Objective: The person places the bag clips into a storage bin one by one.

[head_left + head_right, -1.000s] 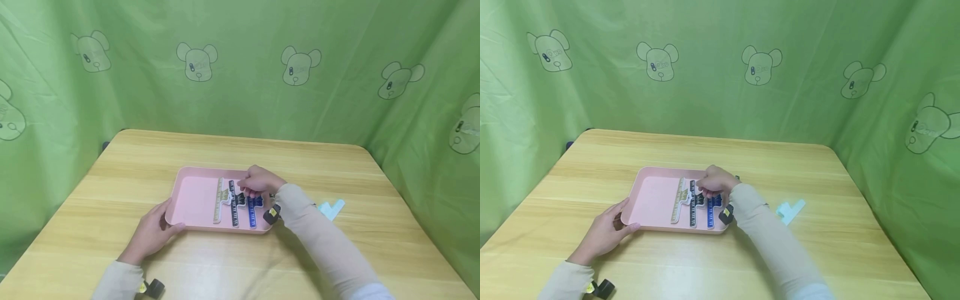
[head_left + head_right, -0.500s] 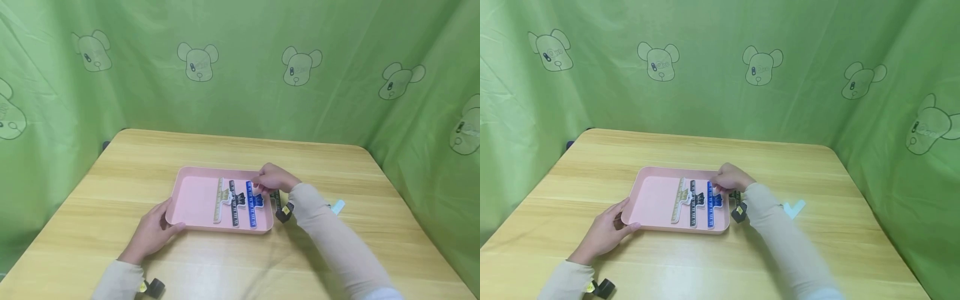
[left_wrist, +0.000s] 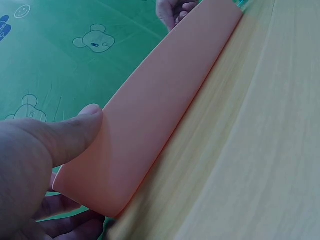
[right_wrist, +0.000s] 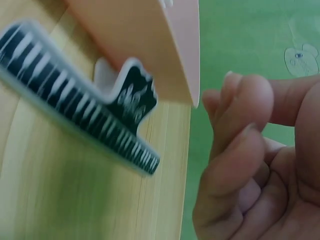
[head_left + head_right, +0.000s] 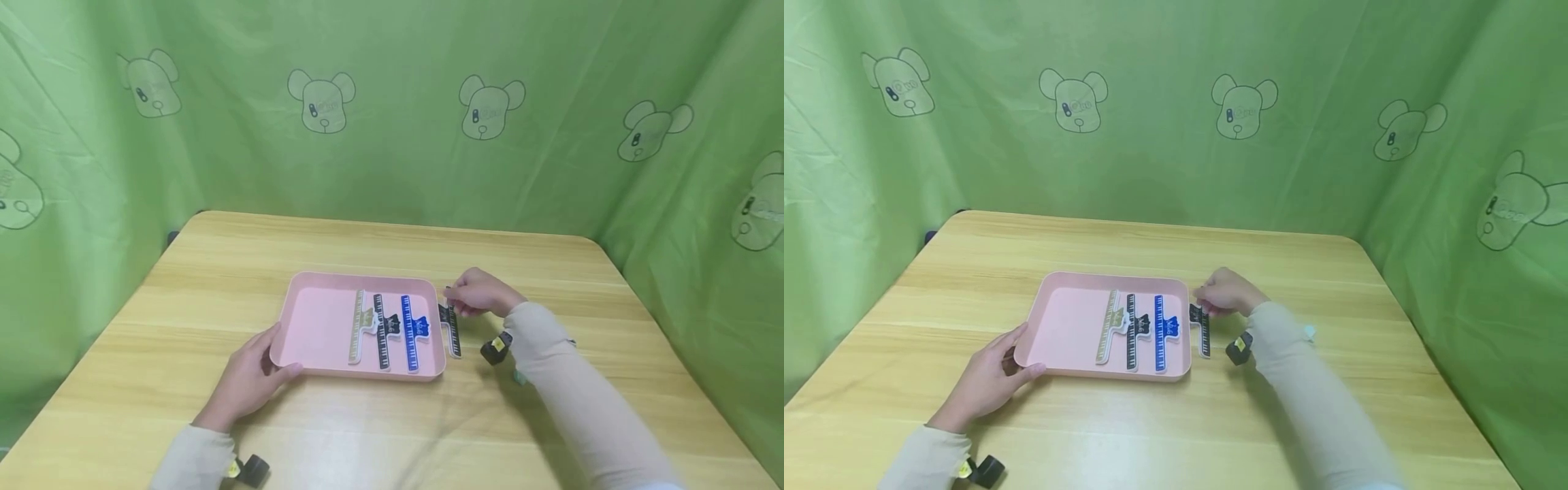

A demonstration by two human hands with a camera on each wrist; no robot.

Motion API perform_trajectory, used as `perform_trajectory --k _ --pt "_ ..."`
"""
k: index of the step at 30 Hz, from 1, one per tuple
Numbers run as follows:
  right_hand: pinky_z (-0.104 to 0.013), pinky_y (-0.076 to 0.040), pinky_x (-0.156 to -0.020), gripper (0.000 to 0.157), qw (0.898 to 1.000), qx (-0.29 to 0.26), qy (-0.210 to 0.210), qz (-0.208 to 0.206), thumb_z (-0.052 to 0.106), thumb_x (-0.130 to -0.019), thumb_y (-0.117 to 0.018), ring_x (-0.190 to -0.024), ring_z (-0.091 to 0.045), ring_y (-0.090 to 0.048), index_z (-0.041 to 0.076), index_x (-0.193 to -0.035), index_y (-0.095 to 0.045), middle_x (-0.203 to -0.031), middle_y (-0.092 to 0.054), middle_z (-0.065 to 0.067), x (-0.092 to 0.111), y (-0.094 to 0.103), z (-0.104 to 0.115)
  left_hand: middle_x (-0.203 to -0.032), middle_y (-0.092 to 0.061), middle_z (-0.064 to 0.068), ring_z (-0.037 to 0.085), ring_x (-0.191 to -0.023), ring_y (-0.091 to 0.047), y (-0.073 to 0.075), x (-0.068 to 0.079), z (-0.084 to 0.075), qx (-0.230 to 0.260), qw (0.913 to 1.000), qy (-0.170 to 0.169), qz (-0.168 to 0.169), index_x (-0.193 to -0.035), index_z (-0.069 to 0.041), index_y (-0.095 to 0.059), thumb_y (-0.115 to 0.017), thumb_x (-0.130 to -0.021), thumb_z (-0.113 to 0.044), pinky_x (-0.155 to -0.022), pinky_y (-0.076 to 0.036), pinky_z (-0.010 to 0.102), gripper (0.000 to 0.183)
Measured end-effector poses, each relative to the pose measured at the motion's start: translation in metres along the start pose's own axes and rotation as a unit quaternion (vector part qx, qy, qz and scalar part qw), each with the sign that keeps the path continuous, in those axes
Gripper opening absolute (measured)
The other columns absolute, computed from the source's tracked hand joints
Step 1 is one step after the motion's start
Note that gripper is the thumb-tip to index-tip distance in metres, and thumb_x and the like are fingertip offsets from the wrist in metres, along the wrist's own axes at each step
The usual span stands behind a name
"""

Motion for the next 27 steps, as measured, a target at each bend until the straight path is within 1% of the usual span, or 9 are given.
perform_trajectory --k 5,9,12,14,17,19,23,27 --pt "-0.023 -0.051 -0.051 0.027 1.000 0.001 -0.001 -0.005 0.016 -0.097 -0.056 -0.053 -0.010 -0.056 -0.008 -0.090 -0.065 -0.072 -0.065 -0.013 0.004 0.010 -0.014 -0.140 -0.046 0.028 0.045 -0.126 -0.045 0.000 0.001 0.001 0.003 1.0000 0.000 -0.001 -0.144 0.008 -0.037 -0.076 -0.084 -0.038 -0.104 -0.038 0.057 0.085" --pt "-0.024 -0.052 -0.054 0.027 1.000 0.016 -0.007 -0.008 0.017 -0.096 -0.056 -0.054 -0.011 -0.056 -0.008 -0.090 -0.065 -0.071 -0.065 -0.011 0.010 0.017 -0.026 -0.140 -0.046 0.028 0.044 -0.125 -0.047 -0.001 0.000 0.001 0.005 1.0000 -0.002 -0.001 -0.144 0.007 -0.037 -0.075 -0.084 -0.039 -0.103 -0.040 0.056 0.084" --pt "-0.024 -0.052 -0.054 0.028 1.000 0.027 -0.007 -0.011 0.017 -0.097 -0.056 -0.054 -0.011 -0.056 -0.005 -0.083 -0.065 -0.068 -0.064 -0.009 0.015 0.020 -0.034 -0.140 -0.047 0.027 0.044 -0.125 -0.047 -0.001 0.000 0.002 0.004 1.0000 -0.002 -0.001 -0.144 0.006 -0.038 -0.075 -0.084 -0.040 -0.103 -0.040 0.056 0.084" --pt "-0.023 -0.050 -0.052 0.030 0.999 0.032 -0.003 -0.010 0.017 -0.097 -0.056 -0.053 -0.011 -0.055 -0.002 -0.075 -0.063 -0.066 -0.063 -0.006 0.018 0.022 -0.039 -0.140 -0.047 0.027 0.044 -0.125 -0.047 -0.001 0.000 0.003 0.002 1.0000 -0.003 -0.002 -0.144 0.007 -0.038 -0.075 -0.084 -0.040 -0.103 -0.039 0.057 0.084" --pt "-0.021 -0.046 -0.049 0.035 0.999 0.046 -0.003 -0.008 0.018 -0.097 -0.055 -0.050 -0.010 -0.050 0.005 -0.064 -0.059 -0.059 -0.059 -0.002 0.021 0.023 -0.048 -0.140 -0.046 0.028 0.045 -0.126 -0.046 -0.001 0.001 0.003 -0.001 1.0000 -0.003 -0.003 -0.144 0.007 -0.038 -0.075 -0.084 -0.039 -0.104 -0.038 0.057 0.084" --pt "-0.020 -0.043 -0.048 0.039 0.998 0.059 -0.001 -0.004 0.019 -0.097 -0.055 -0.047 -0.009 -0.046 0.009 -0.060 -0.056 -0.055 -0.055 0.000 0.024 0.025 -0.053 -0.140 -0.046 0.028 0.045 -0.127 -0.045 -0.001 0.001 0.003 -0.003 1.0000 -0.003 -0.003 -0.144 0.008 -0.037 -0.075 -0.084 -0.039 -0.104 -0.037 0.058 0.085" --pt "-0.019 -0.037 -0.045 0.042 0.996 0.085 -0.001 0.009 0.020 -0.097 -0.054 -0.044 -0.007 -0.038 0.012 -0.055 -0.052 -0.049 -0.049 0.003 0.029 0.029 -0.064 -0.140 -0.046 0.028 0.045 -0.126 -0.045 -0.001 0.000 0.003 -0.001 1.0000 -0.003 -0.003 -0.144 0.007 -0.037 -0.075 -0.084 -0.039 -0.104 -0.038 0.057 0.084" --pt "-0.020 -0.035 -0.045 0.044 0.994 0.107 0.008 0.030 0.018 -0.095 -0.056 -0.042 -0.007 -0.035 0.013 -0.052 -0.050 -0.046 -0.045 0.005 0.036 0.034 -0.071 -0.140 -0.046 0.027 0.044 -0.126 -0.045 -0.001 0.000 0.003 0.002 1.0000 -0.004 -0.003 -0.144 0.007 -0.038 -0.075 -0.084 -0.038 -0.104 -0.038 0.057 0.084"
Point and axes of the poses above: each hand's wrist, its own x-axis away from the middle knuckle, its own y-axis out of the back of the hand, z = x × y, the point moved 5 cm from there along -x, towards the middle knuckle
